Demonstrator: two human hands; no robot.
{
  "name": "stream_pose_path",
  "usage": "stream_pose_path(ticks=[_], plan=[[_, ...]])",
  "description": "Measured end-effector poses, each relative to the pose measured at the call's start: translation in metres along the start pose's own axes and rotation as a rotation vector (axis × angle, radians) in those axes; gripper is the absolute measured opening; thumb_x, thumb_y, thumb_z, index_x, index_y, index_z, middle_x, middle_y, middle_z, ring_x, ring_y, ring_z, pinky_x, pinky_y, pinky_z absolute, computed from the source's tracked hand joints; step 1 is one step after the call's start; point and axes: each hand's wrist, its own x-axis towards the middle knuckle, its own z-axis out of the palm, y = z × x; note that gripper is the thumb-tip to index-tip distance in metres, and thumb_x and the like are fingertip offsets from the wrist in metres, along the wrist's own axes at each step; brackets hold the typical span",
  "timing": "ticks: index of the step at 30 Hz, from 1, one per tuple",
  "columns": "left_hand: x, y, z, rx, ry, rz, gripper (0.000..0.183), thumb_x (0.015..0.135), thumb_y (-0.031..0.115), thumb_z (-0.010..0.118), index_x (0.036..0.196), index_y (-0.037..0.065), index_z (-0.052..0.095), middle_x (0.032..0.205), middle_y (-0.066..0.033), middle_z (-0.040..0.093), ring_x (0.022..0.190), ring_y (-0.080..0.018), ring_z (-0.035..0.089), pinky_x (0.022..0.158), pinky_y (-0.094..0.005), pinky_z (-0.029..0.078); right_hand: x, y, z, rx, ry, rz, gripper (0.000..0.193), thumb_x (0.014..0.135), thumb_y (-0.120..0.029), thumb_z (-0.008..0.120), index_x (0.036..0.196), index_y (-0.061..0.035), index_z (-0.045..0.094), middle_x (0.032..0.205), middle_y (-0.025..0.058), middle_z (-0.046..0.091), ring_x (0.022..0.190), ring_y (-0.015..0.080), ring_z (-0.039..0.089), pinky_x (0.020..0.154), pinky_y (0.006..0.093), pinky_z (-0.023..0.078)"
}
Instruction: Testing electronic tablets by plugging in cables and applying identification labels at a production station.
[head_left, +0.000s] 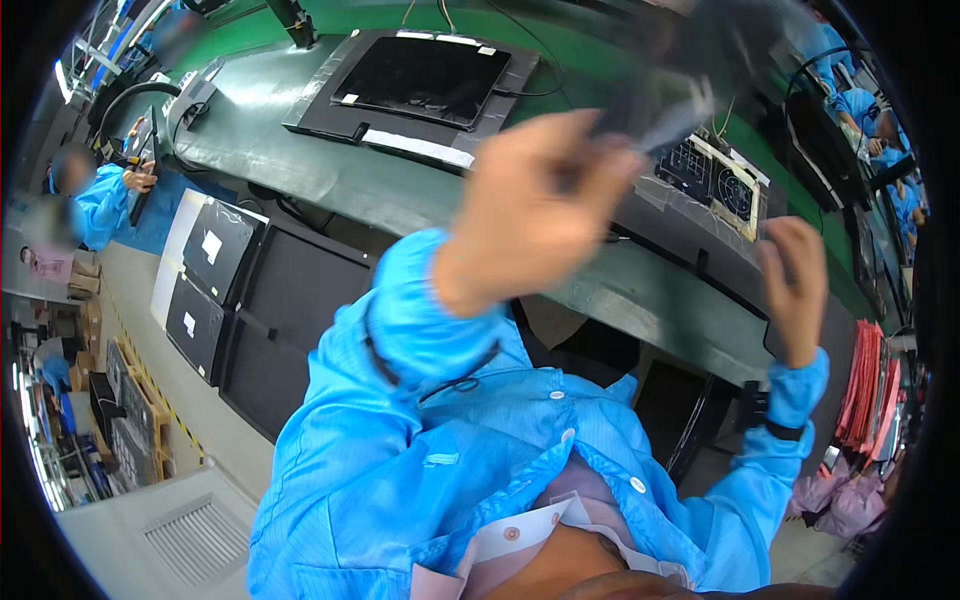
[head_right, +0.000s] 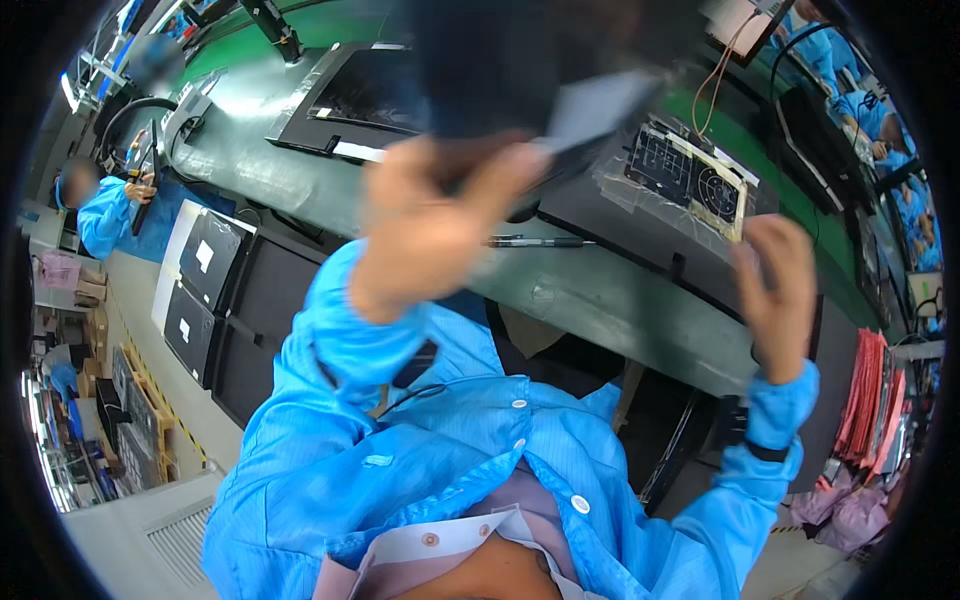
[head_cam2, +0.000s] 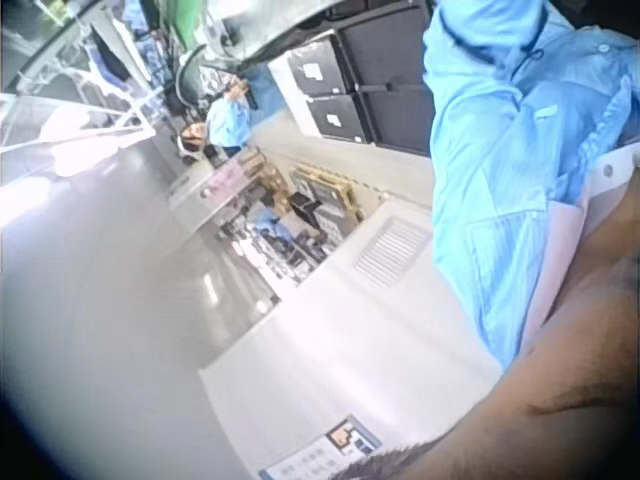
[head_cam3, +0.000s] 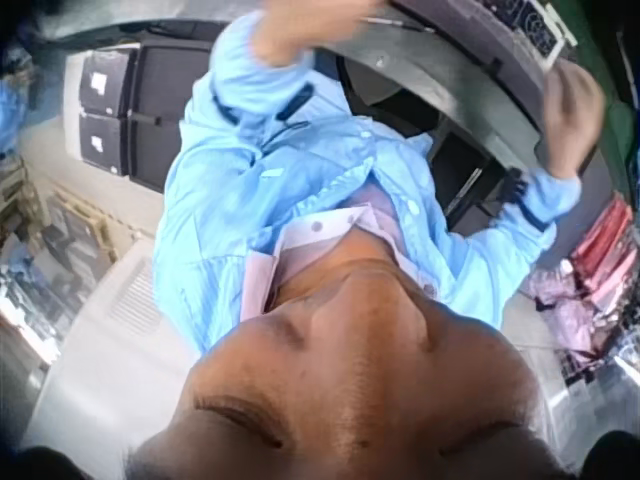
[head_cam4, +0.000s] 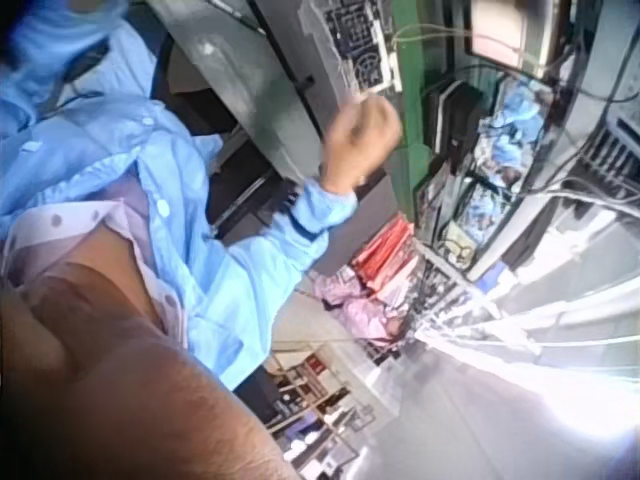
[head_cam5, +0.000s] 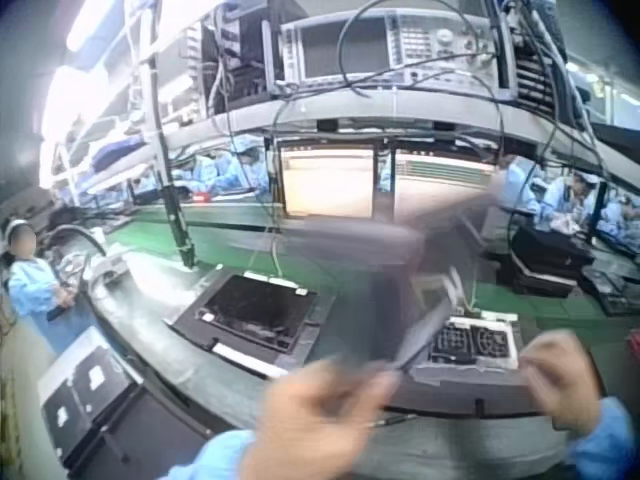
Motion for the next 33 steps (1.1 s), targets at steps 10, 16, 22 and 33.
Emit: stream_pose_path(ticks=[10,16,22,33], plan=[[-0.107,-0.076,-0.141,-0.802,0.155,-0.668,0.044,0.092,0.008,0.066,0.133,-0.004,0.056,0.121,-0.0128,0.067,0.107,-0.0207,0.068,0.094,-0.035,0.054,0.021,-0.151,0.149,-0.037,-0.198,-0.303,0.022,0.088,-0.008,0.069,0.108,-0.0007,0.07,0.103,0.0125,0.063,0.083,0.031,0.063,0.071,0.0412,0.052],[-0.127,-0.102,-0.123,-0.893,0.084,-0.824,0.043,0.094,0.01,0.066,0.134,-0.003,0.054,0.123,-0.0145,0.066,0.111,-0.0223,0.066,0.095,-0.0362,0.055,0.019,-0.15,0.128,0.411,-0.132,0.168,0.012,0.088,-0.008,0.075,0.091,-0.0041,0.064,0.061,0.0048,0.054,0.053,0.0094,0.051,0.051,0.027,0.042],[-0.12,-0.123,-0.058,-0.942,0.005,-0.849,0.036,0.097,0.012,0.067,0.129,-0.001,0.059,0.118,-0.0097,0.068,0.107,-0.0181,0.066,0.092,-0.0342,0.054,-0.007,-0.198,0.155,0.937,-0.184,0.102,0.019,0.091,-0.008,0.067,0.107,-0.001,0.071,0.092,0.0125,0.071,0.078,0.023,0.072,0.07,0.0312,0.054],[-0.121,-0.125,-0.05,-0.928,0.047,-0.861,0.033,0.097,0.013,0.067,0.126,0.001,0.06,0.116,-0.0087,0.068,0.105,-0.0172,0.065,0.091,-0.0331,0.053,-0.012,-0.217,0.179,0.809,-0.05,-0.083,0.016,0.074,0.001,0.07,0.09,-0.0009,0.068,0.07,0.0114,0.064,0.059,0.0275,0.064,0.054,0.0363,0.048]])
